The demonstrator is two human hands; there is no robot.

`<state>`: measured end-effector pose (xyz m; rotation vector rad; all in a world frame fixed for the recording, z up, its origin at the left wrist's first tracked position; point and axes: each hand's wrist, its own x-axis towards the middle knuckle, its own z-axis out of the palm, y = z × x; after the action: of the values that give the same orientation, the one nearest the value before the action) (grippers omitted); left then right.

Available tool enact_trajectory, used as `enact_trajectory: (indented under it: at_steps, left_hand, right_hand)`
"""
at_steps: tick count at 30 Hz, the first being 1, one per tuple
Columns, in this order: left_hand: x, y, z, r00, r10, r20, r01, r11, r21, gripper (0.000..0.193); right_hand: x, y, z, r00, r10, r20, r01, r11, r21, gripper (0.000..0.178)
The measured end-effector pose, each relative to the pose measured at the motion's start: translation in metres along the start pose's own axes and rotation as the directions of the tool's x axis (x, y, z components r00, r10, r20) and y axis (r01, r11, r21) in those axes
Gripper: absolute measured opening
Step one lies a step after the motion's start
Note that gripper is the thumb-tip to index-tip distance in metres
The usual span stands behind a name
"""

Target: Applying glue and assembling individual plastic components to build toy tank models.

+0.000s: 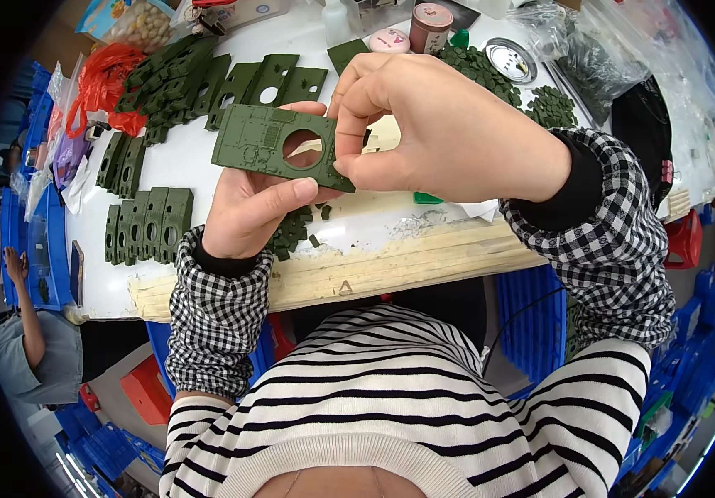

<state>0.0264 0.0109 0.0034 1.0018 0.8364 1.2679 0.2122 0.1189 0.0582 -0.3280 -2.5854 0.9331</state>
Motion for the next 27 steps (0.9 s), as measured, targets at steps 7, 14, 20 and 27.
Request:
enact_trajectory:
  at_steps: [7, 14, 20, 27]
  left_hand:
    - [-0.0001, -0.0004, -0.0008, 1.000, -0.003, 0.000, 0.003, 1.000, 0.007, 0.066]
    - [0.0001, -0.0016, -0.0010, 1.000, 0.005, -0.001, -0.005, 1.000, -0.004, 0.067]
    - [0.0000, -0.0020, -0.0028, 1.000, 0.003, 0.009, -0.004, 1.000, 0.006, 0.067]
    - [-0.0009, -0.0021, -0.0018, 1.000, 0.014, -0.002, -0.014, 0.999, -0.037, 0.060]
  right_hand:
    - [0.0009, 0.0004, 0.0002, 1.000, -0.005, 0.005, 0.005, 1.000, -0.001, 0.008]
    - [-0.0001, -0.0013, 0.0014, 1.000, -0.018, -0.015, 0.017, 0.999, -0.038, 0.008]
    - [-0.0004, -0.0010, 0.0038, 0.998, -0.044, -0.036, 0.042, 0.998, -0.054, 0.008]
    - [-0.0012, -0.0020, 0.0056, 0.998, -0.035, -0.052, 0.032, 0.998, -0.048, 0.009]
